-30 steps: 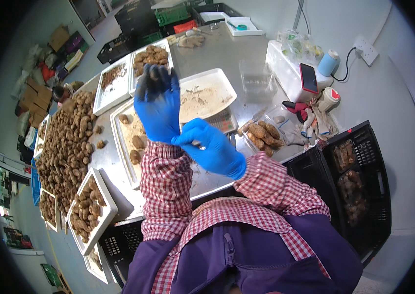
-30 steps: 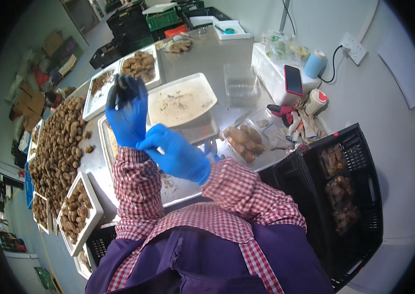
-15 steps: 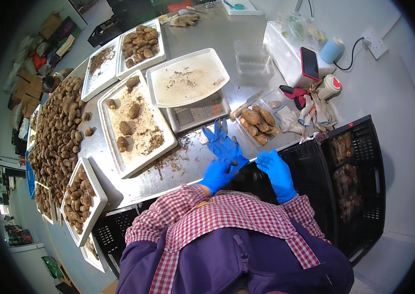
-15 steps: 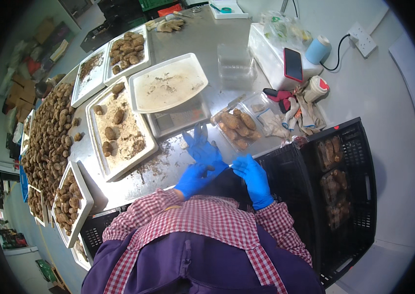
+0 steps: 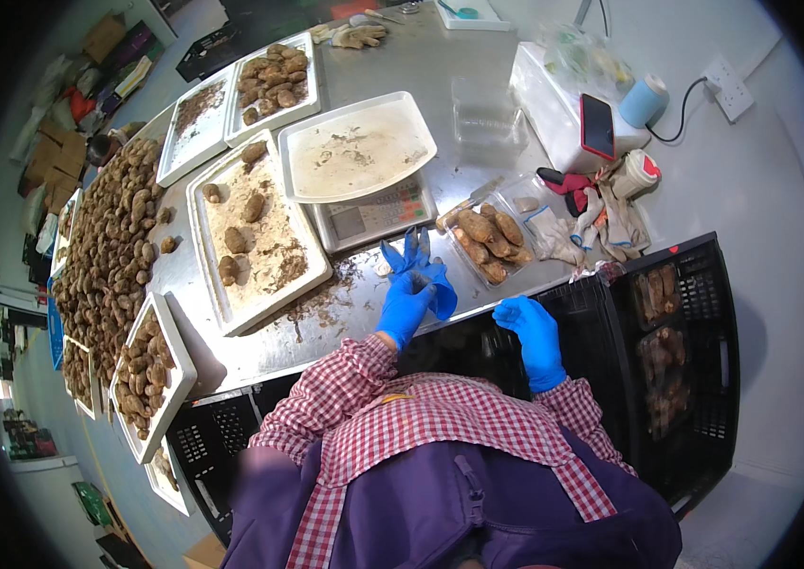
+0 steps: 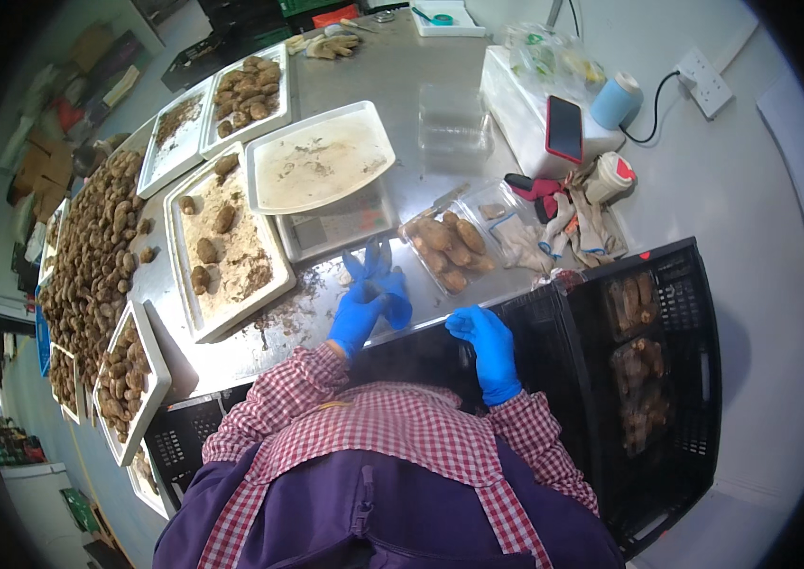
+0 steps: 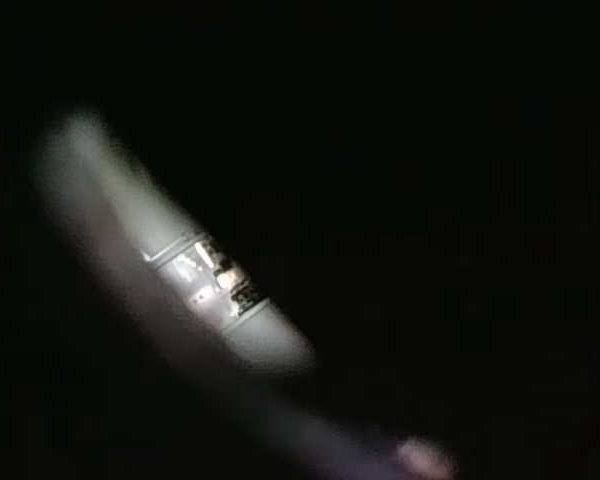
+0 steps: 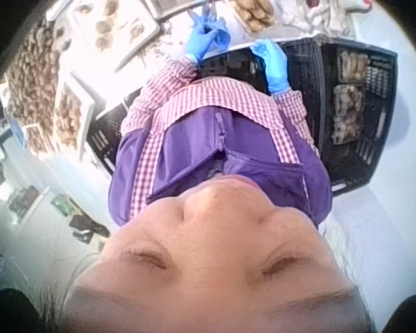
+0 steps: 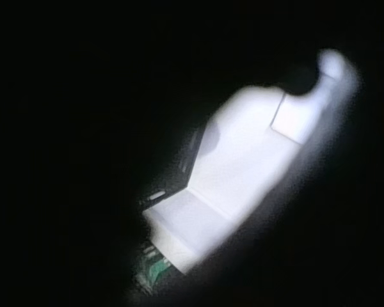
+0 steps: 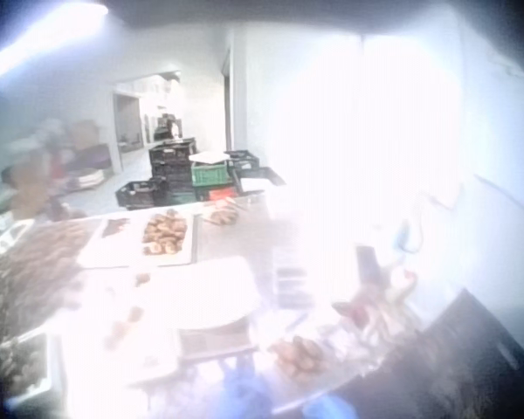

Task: The person puts on disposable gloves, moves a crate, then weighs and packs root vegetables into plastic containers on a digital scale. They handle the vegetables by hand, placing them into containers and occasionally adjusting the contents.

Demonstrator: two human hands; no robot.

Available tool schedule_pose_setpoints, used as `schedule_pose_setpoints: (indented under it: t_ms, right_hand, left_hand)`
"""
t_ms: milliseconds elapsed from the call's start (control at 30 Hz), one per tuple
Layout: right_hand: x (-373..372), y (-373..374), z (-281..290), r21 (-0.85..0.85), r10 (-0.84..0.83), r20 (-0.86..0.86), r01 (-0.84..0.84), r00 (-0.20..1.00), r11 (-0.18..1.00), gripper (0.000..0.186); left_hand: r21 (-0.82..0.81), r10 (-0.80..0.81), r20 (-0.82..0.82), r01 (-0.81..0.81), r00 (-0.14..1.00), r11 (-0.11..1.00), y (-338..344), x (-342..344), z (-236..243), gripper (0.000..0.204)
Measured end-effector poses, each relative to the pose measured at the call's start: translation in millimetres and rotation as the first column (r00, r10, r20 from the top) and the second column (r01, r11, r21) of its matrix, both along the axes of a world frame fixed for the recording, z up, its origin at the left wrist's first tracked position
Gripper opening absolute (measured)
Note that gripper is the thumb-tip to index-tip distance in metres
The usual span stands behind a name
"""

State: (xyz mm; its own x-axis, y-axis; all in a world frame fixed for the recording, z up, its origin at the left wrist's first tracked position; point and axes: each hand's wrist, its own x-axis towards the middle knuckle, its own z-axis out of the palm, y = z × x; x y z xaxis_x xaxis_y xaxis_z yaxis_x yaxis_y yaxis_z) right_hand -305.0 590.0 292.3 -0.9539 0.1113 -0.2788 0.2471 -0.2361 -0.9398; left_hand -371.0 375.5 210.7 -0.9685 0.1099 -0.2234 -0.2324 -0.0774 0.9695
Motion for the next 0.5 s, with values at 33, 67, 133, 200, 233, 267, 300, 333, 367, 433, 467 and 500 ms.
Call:
schedule_pose_setpoints:
  t_ms: [33, 67, 133, 200, 233, 267, 300, 333, 367, 433, 467, 500]
  right_hand:
    - [-3.5, -6.2, 13.2, 0.040, 0.045, -0.027, -0.044, 0.999, 0.998, 0.026]
    - [-7.3, -13.2, 27.4, 0.096, 0.074, -0.022, -0.072, 0.997, 0.993, 0.024]
    - [-15.6, -28.0, 56.0, 0.312, 0.304, -0.284, -0.212, 0.909, 0.926, 0.018]
    - [-30.9, -50.2, 75.4, 0.487, 0.467, -0.424, -0.240, 0.776, 0.840, 0.013]
    - [-41.0, -62.6, 81.0, 0.542, 0.520, -0.470, -0.231, 0.714, 0.808, 0.012]
    - [-50.8, -72.0, 85.6, 0.594, 0.579, -0.484, -0.240, 0.656, 0.768, 0.011]
    - [-60.6, -79.7, 88.8, 0.646, 0.583, -0.490, -0.180, 0.647, 0.742, 0.011]
    - [-70.2, -88.2, 90.1, 0.693, 0.594, -0.474, -0.141, 0.650, 0.707, 0.010]
    - [-78.4, -95.4, 90.7, 0.737, 0.606, -0.457, -0.104, 0.651, 0.668, 0.009]
    - [-90.6, -105.5, 92.1, 0.819, 0.656, -0.394, -0.078, 0.644, 0.569, 0.012]
    - [-95.3, -108.1, 93.5, 0.836, 0.693, -0.286, -0.180, 0.662, 0.518, 0.012]
    - [-100.3, -111.3, 94.9, 0.842, 0.727, -0.173, -0.284, 0.665, 0.459, 0.013]
  left_hand:
    - [-0.003, -0.006, 0.035, 0.006, 0.999, 1.000, -1.6, -3.7, 9.6, 0.020]
    - [0.038, -0.004, 0.028, 0.003, 1.000, 0.999, -3.1, -6.6, 19.5, 0.020]
    - [0.136, 0.005, -0.015, -0.003, 1.000, 0.991, -4.9, -14.5, 40.9, 0.022]
    - [0.023, -0.039, -0.046, 0.041, 0.998, 0.999, -10.1, -23.5, 67.4, 0.025]
    - [-0.032, -0.072, -0.063, 0.070, 0.995, 0.997, -13.9, -27.9, 82.7, 0.027]
    - [-0.012, -0.049, -0.068, 0.048, 0.996, 0.999, -16.2, -30.8, 98.4, 0.021]
    - [0.024, -0.043, -0.062, 0.044, 0.997, 0.999, -21.4, -31.5, 113.8, 0.020]
    - [-0.025, -0.015, -0.062, 0.014, 0.998, 1.000, -27.0, -32.7, 128.5, 0.019]
    - [-0.054, 0.013, -0.095, -0.018, 0.995, 0.998, -33.6, -33.6, 141.5, 0.019]
    - [-0.060, 0.038, -0.171, -0.049, 0.985, 0.997, -47.4, -32.8, 160.7, 0.018]
    - [-0.054, 0.044, -0.214, -0.057, 0.976, 0.997, -51.7, -32.4, 166.5, 0.016]
    - [-0.020, 0.076, -0.268, -0.084, 0.961, 0.996, -55.9, -31.7, 169.5, 0.015]
